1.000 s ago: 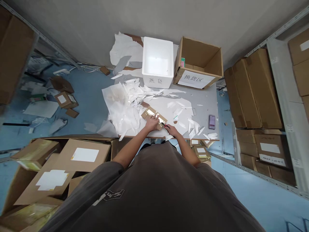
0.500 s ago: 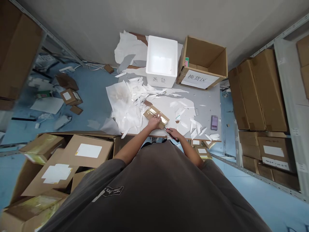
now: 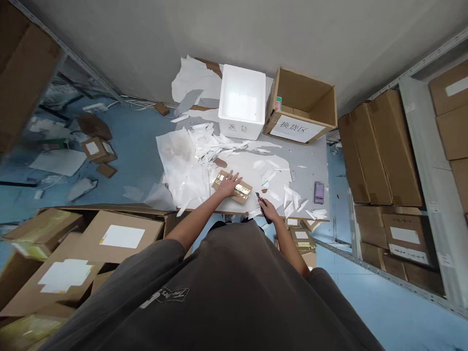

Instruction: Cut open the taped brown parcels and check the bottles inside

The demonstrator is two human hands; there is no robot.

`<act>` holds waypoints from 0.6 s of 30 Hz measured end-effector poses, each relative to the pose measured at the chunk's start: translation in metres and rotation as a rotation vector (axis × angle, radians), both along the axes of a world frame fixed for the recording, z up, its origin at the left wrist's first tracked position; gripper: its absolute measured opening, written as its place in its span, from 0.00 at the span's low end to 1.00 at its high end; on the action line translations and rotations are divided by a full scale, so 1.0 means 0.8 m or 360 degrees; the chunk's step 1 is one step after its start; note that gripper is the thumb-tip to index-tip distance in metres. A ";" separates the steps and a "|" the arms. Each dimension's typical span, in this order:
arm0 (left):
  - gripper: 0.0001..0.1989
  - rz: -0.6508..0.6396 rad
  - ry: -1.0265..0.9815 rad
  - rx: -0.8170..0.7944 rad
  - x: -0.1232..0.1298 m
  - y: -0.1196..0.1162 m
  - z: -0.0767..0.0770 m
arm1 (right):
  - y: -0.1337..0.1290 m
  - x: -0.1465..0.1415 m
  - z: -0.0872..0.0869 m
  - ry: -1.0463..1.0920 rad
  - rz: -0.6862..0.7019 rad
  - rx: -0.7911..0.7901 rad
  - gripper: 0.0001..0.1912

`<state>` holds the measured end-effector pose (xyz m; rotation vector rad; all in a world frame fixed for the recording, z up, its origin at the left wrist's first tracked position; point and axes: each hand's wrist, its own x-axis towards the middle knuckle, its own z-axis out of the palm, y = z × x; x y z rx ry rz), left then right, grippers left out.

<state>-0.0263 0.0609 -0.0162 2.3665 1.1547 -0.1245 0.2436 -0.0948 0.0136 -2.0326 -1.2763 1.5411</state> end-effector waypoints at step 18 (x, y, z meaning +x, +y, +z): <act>0.30 0.0269 -0.0437 0.0053 -0.008 -0.026 -0.044 | 0.019 -0.083 -0.002 -0.0879 0.0542 0.0259 0.21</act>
